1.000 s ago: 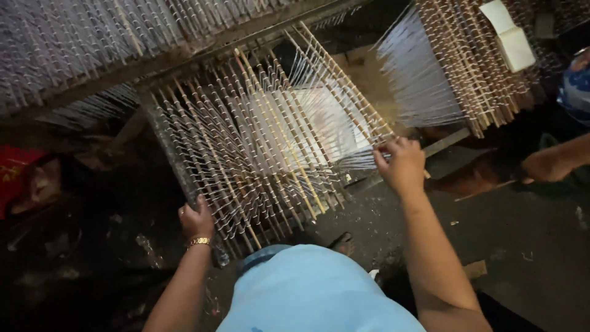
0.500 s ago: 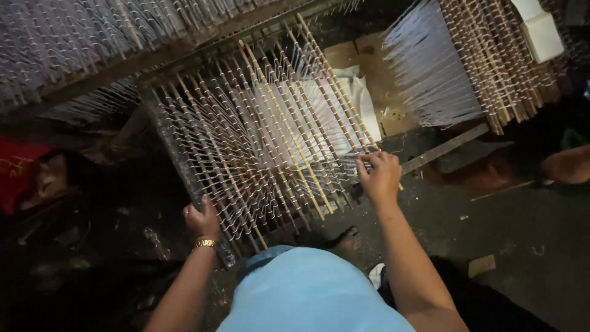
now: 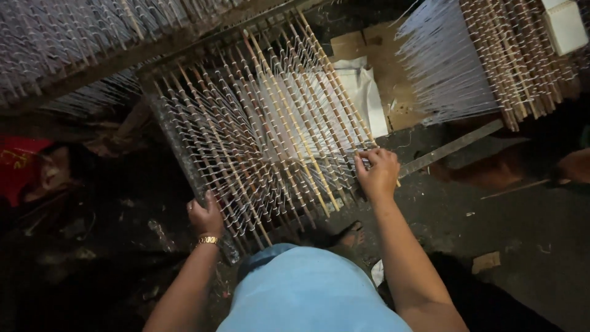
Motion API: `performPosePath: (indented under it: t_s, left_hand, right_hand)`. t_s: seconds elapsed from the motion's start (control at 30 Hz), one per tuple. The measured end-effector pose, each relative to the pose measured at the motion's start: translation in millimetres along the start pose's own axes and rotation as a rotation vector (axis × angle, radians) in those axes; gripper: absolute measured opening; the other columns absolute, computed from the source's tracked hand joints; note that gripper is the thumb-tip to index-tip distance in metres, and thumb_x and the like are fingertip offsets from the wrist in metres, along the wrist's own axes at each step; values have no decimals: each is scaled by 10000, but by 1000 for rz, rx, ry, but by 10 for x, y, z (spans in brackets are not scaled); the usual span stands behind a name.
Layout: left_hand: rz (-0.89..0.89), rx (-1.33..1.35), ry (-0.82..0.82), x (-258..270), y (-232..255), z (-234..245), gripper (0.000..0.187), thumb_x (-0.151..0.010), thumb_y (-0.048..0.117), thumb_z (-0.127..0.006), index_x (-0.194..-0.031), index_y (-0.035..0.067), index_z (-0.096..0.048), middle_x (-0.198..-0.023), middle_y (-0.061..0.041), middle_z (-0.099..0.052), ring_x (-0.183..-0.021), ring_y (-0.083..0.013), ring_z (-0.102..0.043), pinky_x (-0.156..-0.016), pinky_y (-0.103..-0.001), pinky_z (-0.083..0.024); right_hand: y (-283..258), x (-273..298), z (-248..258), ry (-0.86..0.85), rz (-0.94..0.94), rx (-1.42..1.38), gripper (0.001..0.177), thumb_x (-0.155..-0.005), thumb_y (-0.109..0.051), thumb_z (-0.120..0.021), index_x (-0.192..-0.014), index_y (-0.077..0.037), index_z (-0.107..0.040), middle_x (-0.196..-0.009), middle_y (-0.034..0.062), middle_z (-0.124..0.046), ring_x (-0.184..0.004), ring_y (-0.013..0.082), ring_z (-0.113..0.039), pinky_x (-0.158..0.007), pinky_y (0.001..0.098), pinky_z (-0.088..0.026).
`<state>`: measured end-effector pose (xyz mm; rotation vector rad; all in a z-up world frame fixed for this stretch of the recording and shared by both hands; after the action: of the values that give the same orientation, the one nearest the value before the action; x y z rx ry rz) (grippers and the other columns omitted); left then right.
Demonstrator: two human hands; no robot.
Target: Dipping frames of candle wicks into a vat of molten wax and hanging them on a rack to cool.
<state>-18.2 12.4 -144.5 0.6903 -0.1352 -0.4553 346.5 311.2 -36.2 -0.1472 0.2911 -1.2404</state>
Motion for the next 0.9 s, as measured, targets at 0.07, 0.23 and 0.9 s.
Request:
performPosePath:
  t_s: [0.07, 0.23, 0.9]
  left_hand:
    - [6, 1, -13, -3, -39, -14, 411, -1034, 363, -687, -924, -33, -663, -908, -257, -630, -949, -460, -646, -869, -505, -516]
    - [-83, 32, 32, -57, -224, -95, 418, -1049, 288, -710, -878, -87, -641, -843, -319, -601, -892, -535, -612, -837, -562, -488]
    - [-58, 21, 18, -12, -139, -32, 419, -1046, 313, -701, -901, -76, -648, -858, -301, -615, -890, -511, -632, -823, -548, -500]
  right_hand:
    - [-7, 6, -27, -3, -7, 4, 118, -850, -386, -820, -946, -319, -803, -943, -16, -693, -1056, 286, -648, -825, 451, -521]
    - [-28, 10, -84, -17, -18, 0, 135, -848, -382, -825, -958, -306, -806, -971, -19, -688, -1071, 289, -627, -837, 452, -513]
    - [234, 9, -54, 53, -125, 24, 302, -898, -295, -791, -1197, -269, -759, -1059, 27, -664, -1077, 320, -601, -945, 518, -461]
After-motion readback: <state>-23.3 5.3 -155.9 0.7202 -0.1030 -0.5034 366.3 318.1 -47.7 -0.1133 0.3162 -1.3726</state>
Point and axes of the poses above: each hand's wrist, its own x-axis away from the middle knuckle, its own z-axis out of the back of the hand, y = z × x, the point moved 1 cm from there along -x, towards the middle knuckle
